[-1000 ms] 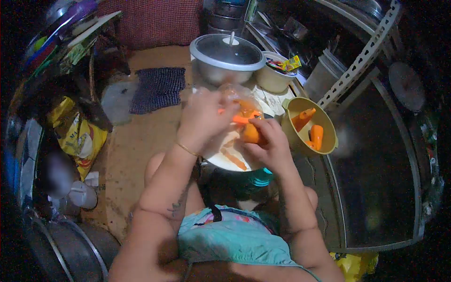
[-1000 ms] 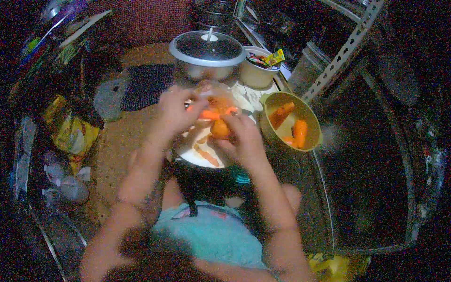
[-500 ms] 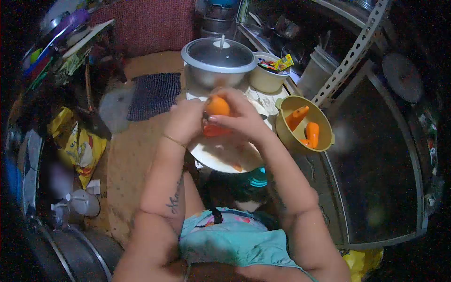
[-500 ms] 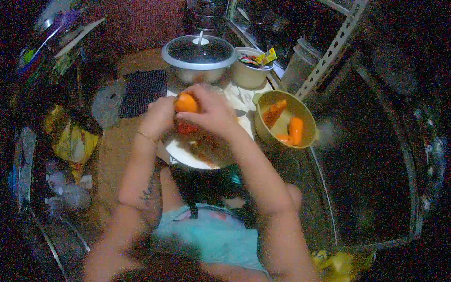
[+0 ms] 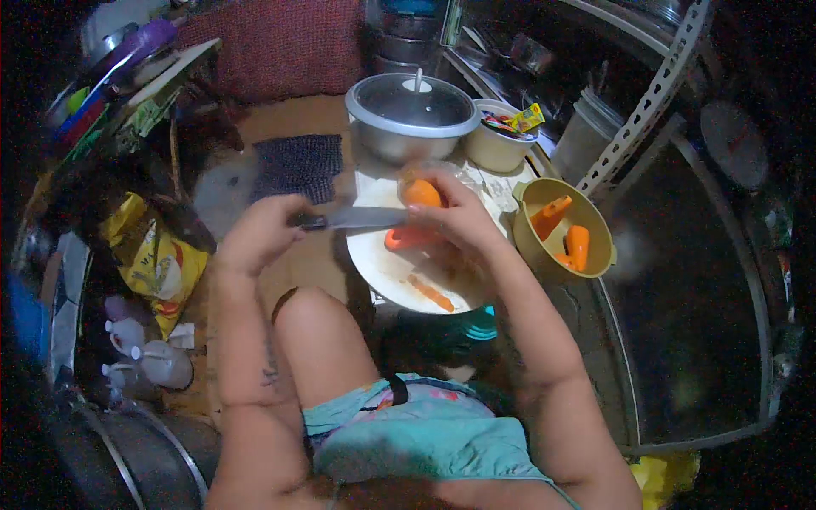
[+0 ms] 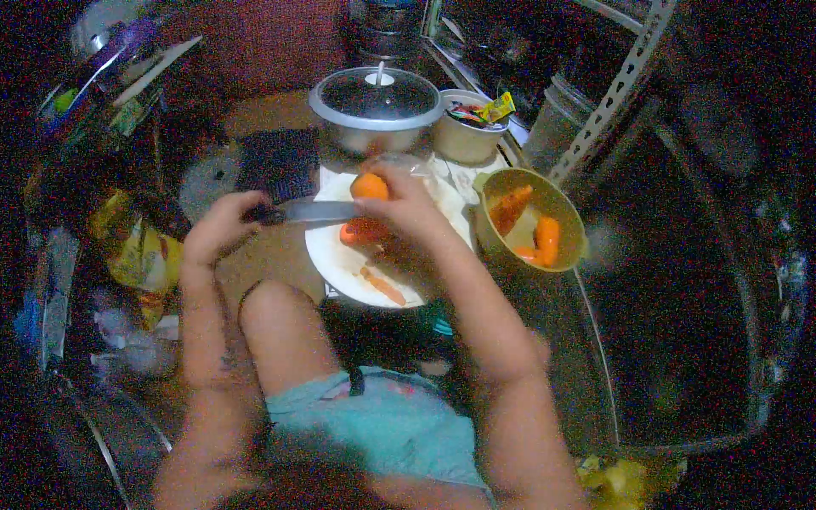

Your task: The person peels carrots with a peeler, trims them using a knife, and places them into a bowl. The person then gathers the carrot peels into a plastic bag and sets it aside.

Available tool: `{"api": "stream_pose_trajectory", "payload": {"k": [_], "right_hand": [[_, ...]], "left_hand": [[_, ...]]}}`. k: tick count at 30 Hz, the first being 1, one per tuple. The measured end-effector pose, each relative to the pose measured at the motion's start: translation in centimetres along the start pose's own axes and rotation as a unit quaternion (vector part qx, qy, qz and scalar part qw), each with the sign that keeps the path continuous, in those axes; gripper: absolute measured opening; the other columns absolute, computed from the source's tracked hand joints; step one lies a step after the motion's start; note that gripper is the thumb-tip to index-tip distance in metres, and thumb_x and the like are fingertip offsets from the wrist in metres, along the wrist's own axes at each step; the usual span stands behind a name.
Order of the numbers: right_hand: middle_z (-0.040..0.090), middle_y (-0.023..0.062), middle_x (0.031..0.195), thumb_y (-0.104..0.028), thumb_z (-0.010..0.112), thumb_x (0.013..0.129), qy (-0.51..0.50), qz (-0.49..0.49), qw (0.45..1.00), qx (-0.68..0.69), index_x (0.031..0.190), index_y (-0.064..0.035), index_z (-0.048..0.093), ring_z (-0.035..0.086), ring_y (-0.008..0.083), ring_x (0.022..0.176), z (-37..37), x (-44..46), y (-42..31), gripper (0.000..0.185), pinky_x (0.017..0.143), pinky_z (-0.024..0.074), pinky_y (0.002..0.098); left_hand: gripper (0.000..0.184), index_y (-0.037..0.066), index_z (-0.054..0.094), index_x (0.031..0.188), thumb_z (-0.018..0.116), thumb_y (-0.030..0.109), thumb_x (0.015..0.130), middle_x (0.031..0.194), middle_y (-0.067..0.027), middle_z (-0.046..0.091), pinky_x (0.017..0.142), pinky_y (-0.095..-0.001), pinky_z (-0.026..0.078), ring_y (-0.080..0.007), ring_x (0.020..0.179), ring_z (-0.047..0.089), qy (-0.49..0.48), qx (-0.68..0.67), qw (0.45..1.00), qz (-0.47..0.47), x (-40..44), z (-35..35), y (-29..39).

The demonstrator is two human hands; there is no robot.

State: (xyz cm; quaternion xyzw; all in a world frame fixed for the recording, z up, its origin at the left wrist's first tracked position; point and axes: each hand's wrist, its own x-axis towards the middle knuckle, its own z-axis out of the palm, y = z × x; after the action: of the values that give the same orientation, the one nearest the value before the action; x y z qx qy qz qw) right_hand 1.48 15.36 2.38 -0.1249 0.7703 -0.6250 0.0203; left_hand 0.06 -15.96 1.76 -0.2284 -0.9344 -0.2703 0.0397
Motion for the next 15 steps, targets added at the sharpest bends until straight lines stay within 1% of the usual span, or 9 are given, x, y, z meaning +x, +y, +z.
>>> {"api": "stream_pose_trajectory", "payload": {"k": [2,4,5,7,8,10,12,14,15], "right_hand": [[0.059,0.0107,0.116,-0.018,0.079,0.077,0.034,-0.087,0.995,-0.043,0.121,-0.0079,0.054,0.058,0.0227,0.111,-0.7,-0.1,1.2,0.052,0.096,0.0489,0.0375],[0.054,0.0089,0.123,-0.012,0.076,0.081,0.032,-0.094,0.995,-0.029,0.127,-0.0092,0.049,0.054,0.0204,0.117,-1.1,-1.5,0.8,0.054,0.1,0.0446,0.0344],[0.052,0.008,0.127,-0.009,0.074,0.082,0.031,-0.097,0.995,-0.024,0.13,-0.0098,0.047,0.052,0.0193,0.119,-1.4,-2.2,0.8,0.055,0.102,0.0424,0.0329],[0.054,0.0088,0.124,-0.015,0.079,0.078,0.057,-0.125,0.989,-0.046,0.129,-0.0105,0.047,0.054,0.021,0.118,-2.1,-3.0,1.9,0.061,0.102,0.0446,0.0349],[0.056,0.0092,0.123,-0.018,0.082,0.075,0.068,-0.137,0.987,-0.058,0.129,-0.0108,0.046,0.056,0.0219,0.117,-2.4,-3.4,2.6,0.065,0.101,0.0457,0.0359],[0.055,0.0095,0.125,-0.018,0.084,0.073,0.074,-0.137,0.986,-0.052,0.128,-0.0109,0.047,0.055,0.0224,0.119,-2.6,-4.2,3.2,0.066,0.102,0.0454,0.036],[0.054,0.0105,0.126,-0.018,0.084,0.073,0.087,-0.144,0.985,-0.043,0.129,-0.0107,0.047,0.054,0.0225,0.119,-2.5,-5.2,3.4,0.068,0.102,0.0455,0.0361],[0.055,0.0117,0.126,-0.018,0.084,0.073,0.109,-0.134,0.984,-0.053,0.13,-0.0108,0.047,0.055,0.0224,0.119,-2.3,-6.4,2.7,0.069,0.101,0.0459,0.0358],[0.055,0.0123,0.126,-0.018,0.084,0.073,0.121,-0.13,0.982,-0.056,0.131,-0.0109,0.047,0.055,0.0223,0.118,-2.3,-6.8,2.5,0.069,0.101,0.0461,0.0357]], "left_hand": [[0.039,0.002,0.066,0.111,0.068,-0.003,0.073,0.107,-0.0165,0.068,0.091,-0.0368,0.049,-0.0293,0.103,0.065,-0.015,-0.033,0.999,-0.021,-2.9,-1.9,-1.2],[0.041,0.005,0.065,0.116,0.066,-0.002,0.076,0.107,-0.0132,0.069,0.093,-0.0355,0.048,-0.0253,0.105,0.064,0.025,-0.05,0.997,-0.053,-5.8,-3.3,-2.2],[0.041,0.005,0.063,0.119,0.064,-0.001,0.078,0.103,-0.0124,0.069,0.092,-0.0347,0.049,-0.0239,0.103,0.064,0.067,-0.1,0.991,-0.055,-6.9,-3.2,-3.2],[0.042,0.006,0.06,0.125,0.062,0.0,0.083,0.097,-0.0107,0.068,0.089,-0.033,0.05,-0.0211,0.1,0.064,0.15,-0.203,0.966,-0.061,-7.9,-3.0,-3.6],[0.042,0.006,0.058,0.126,0.061,0.001,0.085,0.095,-0.0098,0.067,0.085,-0.0325,0.051,-0.0195,0.095,0.064,0.17,-0.277,0.943,-0.068,-7.7,-2.6,-3.8],[0.041,0.006,0.055,0.13,0.058,0.003,0.089,0.091,-0.0079,0.065,0.077,-0.0317,0.053,-0.0163,0.085,0.064,0.21,-0.422,0.878,-0.085,-7.2,-2.0,-0.7],[0.04,0.004,0.053,0.129,0.058,0.005,0.09,0.091,-0.0077,0.064,0.068,-0.0298,0.054,-0.0143,0.076,0.064,0.153,-0.547,0.82,-0.061,-5.2,-1.1,2.0],[0.04,0.002,0.053,0.129,0.058,0.005,0.09,0.093,-0.0087,0.064,0.062,-0.0288,0.054,-0.0143,0.069,0.064,0.145,-0.58,0.8,-0.049,-2.7,-0.1,5.2],[0.04,0.001,0.053,0.128,0.059,0.005,0.089,0.094,-0.0098,0.065,0.06,-0.0287,0.054,-0.0153,0.067,0.065,0.165,-0.552,0.815,-0.051,-1.5,0.6,7.1]]}}
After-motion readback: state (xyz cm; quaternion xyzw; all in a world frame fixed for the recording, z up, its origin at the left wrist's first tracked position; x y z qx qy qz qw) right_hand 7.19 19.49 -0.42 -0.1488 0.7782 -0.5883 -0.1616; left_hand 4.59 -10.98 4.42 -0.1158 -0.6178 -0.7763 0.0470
